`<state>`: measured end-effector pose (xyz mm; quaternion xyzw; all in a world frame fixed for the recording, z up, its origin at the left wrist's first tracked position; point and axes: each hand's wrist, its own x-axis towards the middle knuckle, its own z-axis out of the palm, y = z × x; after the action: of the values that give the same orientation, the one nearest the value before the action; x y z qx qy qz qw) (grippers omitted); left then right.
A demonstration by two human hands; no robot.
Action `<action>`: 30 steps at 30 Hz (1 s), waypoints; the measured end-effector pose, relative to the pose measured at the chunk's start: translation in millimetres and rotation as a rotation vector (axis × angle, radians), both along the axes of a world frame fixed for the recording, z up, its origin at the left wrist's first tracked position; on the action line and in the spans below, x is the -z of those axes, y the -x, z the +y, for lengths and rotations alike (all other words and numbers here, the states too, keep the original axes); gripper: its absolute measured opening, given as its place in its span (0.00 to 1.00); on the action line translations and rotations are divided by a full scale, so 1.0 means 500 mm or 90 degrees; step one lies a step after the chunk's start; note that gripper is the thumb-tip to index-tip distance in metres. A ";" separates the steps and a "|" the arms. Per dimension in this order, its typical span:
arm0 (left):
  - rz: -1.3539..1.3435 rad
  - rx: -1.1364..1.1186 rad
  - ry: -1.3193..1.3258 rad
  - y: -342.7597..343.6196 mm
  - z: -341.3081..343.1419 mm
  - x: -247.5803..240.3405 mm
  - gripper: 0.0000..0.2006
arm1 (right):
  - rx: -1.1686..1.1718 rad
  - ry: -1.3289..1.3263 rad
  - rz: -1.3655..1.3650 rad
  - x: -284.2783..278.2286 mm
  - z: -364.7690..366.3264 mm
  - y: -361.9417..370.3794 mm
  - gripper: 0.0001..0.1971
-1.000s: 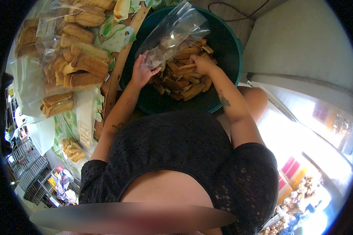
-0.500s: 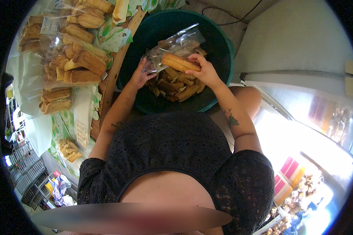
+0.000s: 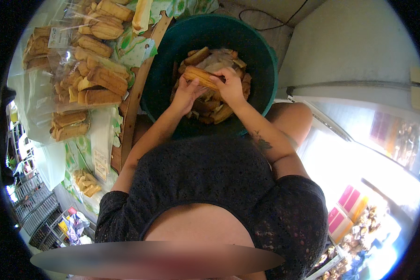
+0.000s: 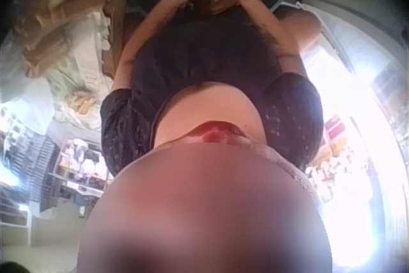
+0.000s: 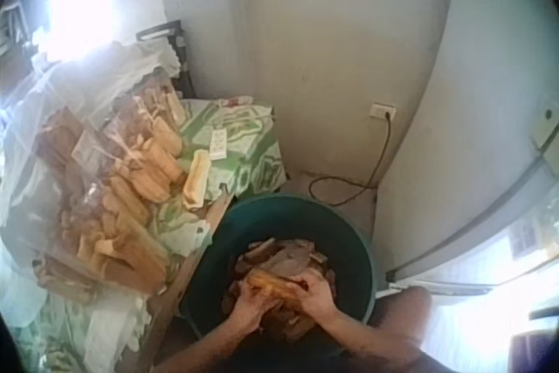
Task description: The person sits on the floor and packs breadsticks from a green basin into clear plastic bags. They repeatedly pick up breadsticks, place them into bags, and set the filled bags aside on a nearby surface.
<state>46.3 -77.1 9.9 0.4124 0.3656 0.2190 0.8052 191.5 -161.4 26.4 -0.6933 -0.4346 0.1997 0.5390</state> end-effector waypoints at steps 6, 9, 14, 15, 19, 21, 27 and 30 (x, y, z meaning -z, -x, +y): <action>0.033 -0.042 0.014 -0.046 0.007 -0.031 0.26 | 0.040 0.103 -0.019 -0.024 0.003 -0.016 0.05; 0.031 -0.034 0.012 -0.056 0.009 -0.034 0.26 | 0.070 0.083 0.116 -0.036 0.004 -0.030 0.06; 0.022 -0.021 -0.016 -0.066 -0.010 -0.047 0.27 | 0.038 0.015 -0.034 -0.049 -0.003 -0.025 0.06; 0.029 -0.025 -0.013 -0.067 -0.015 -0.049 0.27 | 0.032 0.027 -0.035 -0.049 -0.005 -0.022 0.06; 0.029 -0.035 0.013 -0.070 -0.026 -0.054 0.27 | 0.053 0.042 -0.057 -0.040 -0.005 -0.020 0.07; 0.031 -0.036 0.024 -0.071 -0.025 -0.053 0.27 | 0.061 0.044 -0.069 -0.035 0.002 -0.028 0.06; 0.000 -0.079 0.030 -0.073 0.002 -0.058 0.27 | 0.111 0.047 0.257 -0.047 0.012 -0.059 0.05; -0.055 -0.096 0.035 -0.067 0.010 -0.063 0.28 | 0.028 0.033 0.020 -0.062 -0.002 -0.054 0.06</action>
<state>79.6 -72.2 41.4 0.3519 0.3665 0.2863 0.8123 218.4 -162.3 57.2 -0.7130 -0.4055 0.2101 0.5321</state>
